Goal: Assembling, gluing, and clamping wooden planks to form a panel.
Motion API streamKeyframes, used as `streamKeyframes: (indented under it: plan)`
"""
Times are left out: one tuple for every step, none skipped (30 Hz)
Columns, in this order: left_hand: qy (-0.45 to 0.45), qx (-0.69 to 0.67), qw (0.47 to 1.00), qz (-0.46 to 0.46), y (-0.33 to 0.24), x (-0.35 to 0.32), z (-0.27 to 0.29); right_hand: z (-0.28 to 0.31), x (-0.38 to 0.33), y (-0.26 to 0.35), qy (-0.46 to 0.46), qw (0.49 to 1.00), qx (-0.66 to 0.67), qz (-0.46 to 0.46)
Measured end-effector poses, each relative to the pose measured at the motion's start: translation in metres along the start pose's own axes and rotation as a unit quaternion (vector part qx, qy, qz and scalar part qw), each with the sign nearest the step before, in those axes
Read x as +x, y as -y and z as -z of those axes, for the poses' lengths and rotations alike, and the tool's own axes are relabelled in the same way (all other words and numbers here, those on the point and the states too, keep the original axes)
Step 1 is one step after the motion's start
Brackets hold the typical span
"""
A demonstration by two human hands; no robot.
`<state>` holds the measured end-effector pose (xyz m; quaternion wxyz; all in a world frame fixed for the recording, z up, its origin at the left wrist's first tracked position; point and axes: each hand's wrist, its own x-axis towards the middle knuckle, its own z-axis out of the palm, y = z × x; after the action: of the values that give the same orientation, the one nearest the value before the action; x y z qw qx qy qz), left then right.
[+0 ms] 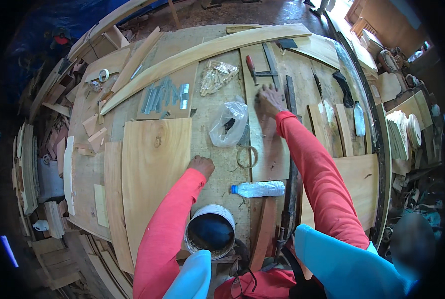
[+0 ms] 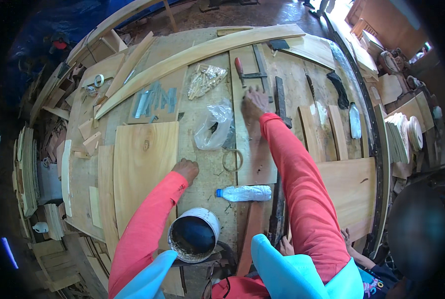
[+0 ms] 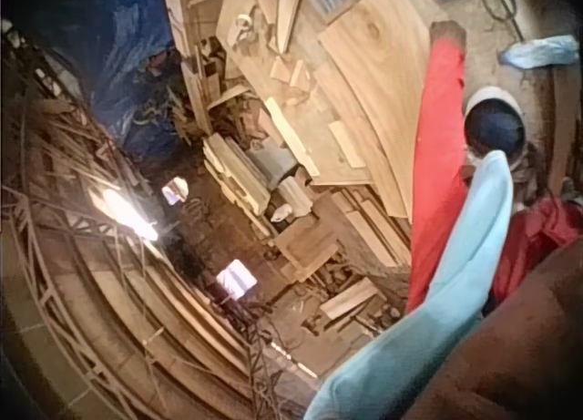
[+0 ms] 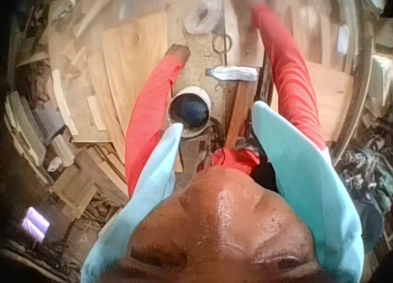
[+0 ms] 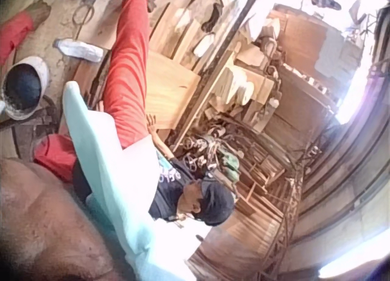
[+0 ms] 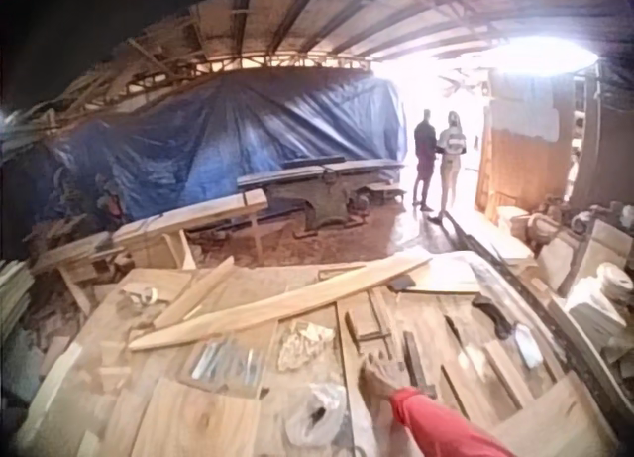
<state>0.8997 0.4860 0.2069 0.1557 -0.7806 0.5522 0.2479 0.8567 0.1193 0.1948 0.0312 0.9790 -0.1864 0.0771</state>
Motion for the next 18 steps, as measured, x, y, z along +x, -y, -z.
streamKeyframes:
  plan:
    - [0.005,-0.005,1.000,0.005,0.000,0.000,0.003,-0.002,-0.001,-0.004,-0.010,0.999,0.000,0.040]
    - [0.009,-0.009,1.000,0.011,0.002,-0.001,0.003,-0.002,-0.001,-0.003,-0.007,0.999,-0.001,0.039]
    - [0.010,-0.010,1.000,0.008,0.004,0.000,0.000,-0.002,-0.002,-0.003,-0.029,0.998,-0.004,0.047]
    - [-0.007,-0.008,1.000,0.000,0.006,0.003,-0.003,-0.002,-0.004,-0.004,-0.050,0.997,-0.007,0.055]
    - [-0.021,-0.011,1.000,0.007,0.012,-0.003,-0.010,0.017,-0.003,0.017,-0.082,0.991,0.093,0.052]
    - [-0.022,-0.010,1.000,-0.003,0.010,0.000,-0.005,0.022,0.002,0.010,-0.081,0.992,0.088,0.044]
    - [-0.016,-0.009,1.000,-0.005,0.008,0.003,0.000,0.031,0.015,-0.002,-0.141,0.970,0.190,0.049]
    - [-0.009,-0.007,1.000,-0.011,0.003,0.006,0.005,0.037,0.018,-0.014,-0.201,0.936,0.286,0.049]
    - [-0.007,-0.007,1.000,-0.013,0.004,0.001,0.002,0.058,0.024,-0.003,-0.223,0.911,0.348,-0.009]
    - [0.001,-0.012,1.000,-0.008,0.007,-0.005,0.000,0.091,0.032,0.010,-0.245,0.878,0.406,-0.062]
    - [0.005,-0.014,1.000,-0.008,0.009,-0.007,0.002,0.116,0.038,0.009,-0.250,0.879,0.400,-0.065]
    - [0.002,-0.011,1.000,-0.015,0.009,-0.008,-0.001,0.136,0.041,0.005,-0.271,0.840,0.454,-0.120]
    - [0.001,-0.016,1.000,-0.010,0.012,-0.008,-0.007,0.159,0.040,0.005,-0.292,0.794,0.506,-0.171]
    - [0.001,-0.022,1.000,-0.004,0.014,-0.011,-0.012,0.187,0.031,0.010,-0.294,0.794,0.503,-0.173]
    - [-0.008,-0.026,1.000,0.007,0.010,-0.013,-0.011,0.217,0.012,0.012,-0.261,0.735,0.598,-0.184]
    - [-0.007,-0.022,1.000,-0.006,0.007,-0.012,-0.008,0.245,-0.008,0.013,-0.227,0.664,0.685,-0.195]
    - [-0.008,-0.021,1.000,-0.014,0.002,-0.009,-0.004,0.262,-0.030,0.008,-0.236,0.645,0.706,-0.170]
    - [-0.007,-0.020,1.000,-0.022,-0.001,-0.005,0.001,0.280,-0.053,0.002,-0.245,0.626,0.726,-0.145]
